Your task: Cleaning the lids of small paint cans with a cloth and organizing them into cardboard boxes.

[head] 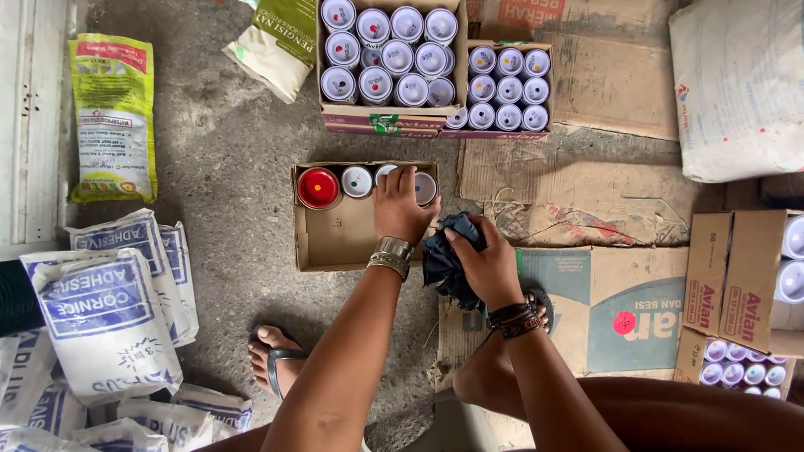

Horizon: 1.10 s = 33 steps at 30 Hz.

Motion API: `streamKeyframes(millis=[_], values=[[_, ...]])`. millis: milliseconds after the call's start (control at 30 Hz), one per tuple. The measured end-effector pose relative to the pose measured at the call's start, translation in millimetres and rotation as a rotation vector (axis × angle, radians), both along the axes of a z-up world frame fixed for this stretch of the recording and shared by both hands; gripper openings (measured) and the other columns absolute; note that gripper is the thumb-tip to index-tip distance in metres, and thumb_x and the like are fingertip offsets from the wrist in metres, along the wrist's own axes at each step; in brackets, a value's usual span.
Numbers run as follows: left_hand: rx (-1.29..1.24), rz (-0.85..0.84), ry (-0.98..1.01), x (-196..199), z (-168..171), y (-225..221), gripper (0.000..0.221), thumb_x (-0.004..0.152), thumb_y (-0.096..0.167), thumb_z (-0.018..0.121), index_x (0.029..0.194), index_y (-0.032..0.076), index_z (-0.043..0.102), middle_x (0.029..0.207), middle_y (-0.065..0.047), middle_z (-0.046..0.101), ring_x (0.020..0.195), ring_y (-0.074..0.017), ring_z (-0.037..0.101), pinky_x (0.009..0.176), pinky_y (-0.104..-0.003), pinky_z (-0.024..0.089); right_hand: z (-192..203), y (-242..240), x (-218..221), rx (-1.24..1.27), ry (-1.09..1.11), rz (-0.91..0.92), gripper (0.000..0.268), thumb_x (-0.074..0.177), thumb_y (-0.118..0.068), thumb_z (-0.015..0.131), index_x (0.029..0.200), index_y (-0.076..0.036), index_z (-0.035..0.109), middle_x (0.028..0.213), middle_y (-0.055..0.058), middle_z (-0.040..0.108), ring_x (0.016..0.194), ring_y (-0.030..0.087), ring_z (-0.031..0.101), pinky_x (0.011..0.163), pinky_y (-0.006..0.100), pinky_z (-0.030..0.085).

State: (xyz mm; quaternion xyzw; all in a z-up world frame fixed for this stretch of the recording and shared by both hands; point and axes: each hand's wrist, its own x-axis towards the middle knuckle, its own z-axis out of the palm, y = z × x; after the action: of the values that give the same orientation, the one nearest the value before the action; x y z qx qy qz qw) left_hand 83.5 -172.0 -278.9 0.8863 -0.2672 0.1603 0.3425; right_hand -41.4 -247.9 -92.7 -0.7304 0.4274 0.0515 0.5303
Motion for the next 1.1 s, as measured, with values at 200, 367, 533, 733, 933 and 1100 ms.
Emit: streamKeyframes(millis=[200,367,533,733,933,1100], values=[[0.042,-0.052,0.079,-5,9,6,0.075,0.049,0.033,0.085,0.119,0.010,0.067,0.112,-0.008,0.063,0.099,-0.0324,0.062,0.076,-0.047,0.052,-3,-3,-3,0.020,-0.005,-0.025,0.050,0.098,-0.037,0.069,0.137,-0.007,0.060,0.123,0.031,0.063,0.119,0.058,0.057,0.093,0.076,0.049],[0.174,-0.062,-0.062,-11,5,7,0.077,0.048,0.029,0.085,0.120,0.010,0.068,0.114,-0.010,0.064,0.098,-0.0307,0.062,0.074,-0.044,0.051,-6,-2,-2,0.034,0.007,-0.026,0.052,0.097,-0.038,0.071,0.138,-0.007,0.059,0.123,0.031,0.063,0.119,0.056,0.058,0.095,0.074,0.049],[0.227,-0.087,-0.078,-7,-4,1,0.073,0.053,0.029,0.087,0.121,0.010,0.067,0.116,-0.011,0.063,0.104,-0.0312,0.059,0.077,-0.044,0.048,-2,-3,-1,0.035,-0.010,-0.020,0.049,0.099,-0.035,0.069,0.138,-0.007,0.059,0.122,0.031,0.063,0.119,0.058,0.057,0.094,0.076,0.049],[0.487,-0.244,0.231,8,42,6,0.070,0.061,0.030,0.091,0.125,0.020,0.062,0.150,-0.014,0.046,0.146,-0.0398,0.032,0.112,-0.062,0.028,-4,-3,-4,0.050,-0.016,-0.028,0.047,0.100,-0.033,0.068,0.138,-0.007,0.059,0.124,0.031,0.063,0.121,0.059,0.056,0.096,0.077,0.047],[0.785,-0.367,0.376,24,63,-1,0.093,0.063,0.037,0.091,0.141,0.024,0.043,0.160,-0.017,0.033,0.152,-0.0402,0.023,0.118,-0.073,0.012,1,-3,-2,0.043,-0.009,-0.021,0.046,0.101,-0.031,0.067,0.139,-0.007,0.058,0.125,0.031,0.062,0.122,0.058,0.055,0.098,0.077,0.047],[0.889,-0.379,0.375,25,58,2,0.074,0.064,0.036,0.087,0.125,0.021,0.048,0.162,-0.013,0.028,0.152,-0.0380,0.022,0.119,-0.072,0.011,-5,-5,-5,0.048,-0.015,-0.022,0.046,0.101,-0.031,0.067,0.139,-0.007,0.058,0.125,0.031,0.062,0.122,0.058,0.055,0.097,0.077,0.047]])
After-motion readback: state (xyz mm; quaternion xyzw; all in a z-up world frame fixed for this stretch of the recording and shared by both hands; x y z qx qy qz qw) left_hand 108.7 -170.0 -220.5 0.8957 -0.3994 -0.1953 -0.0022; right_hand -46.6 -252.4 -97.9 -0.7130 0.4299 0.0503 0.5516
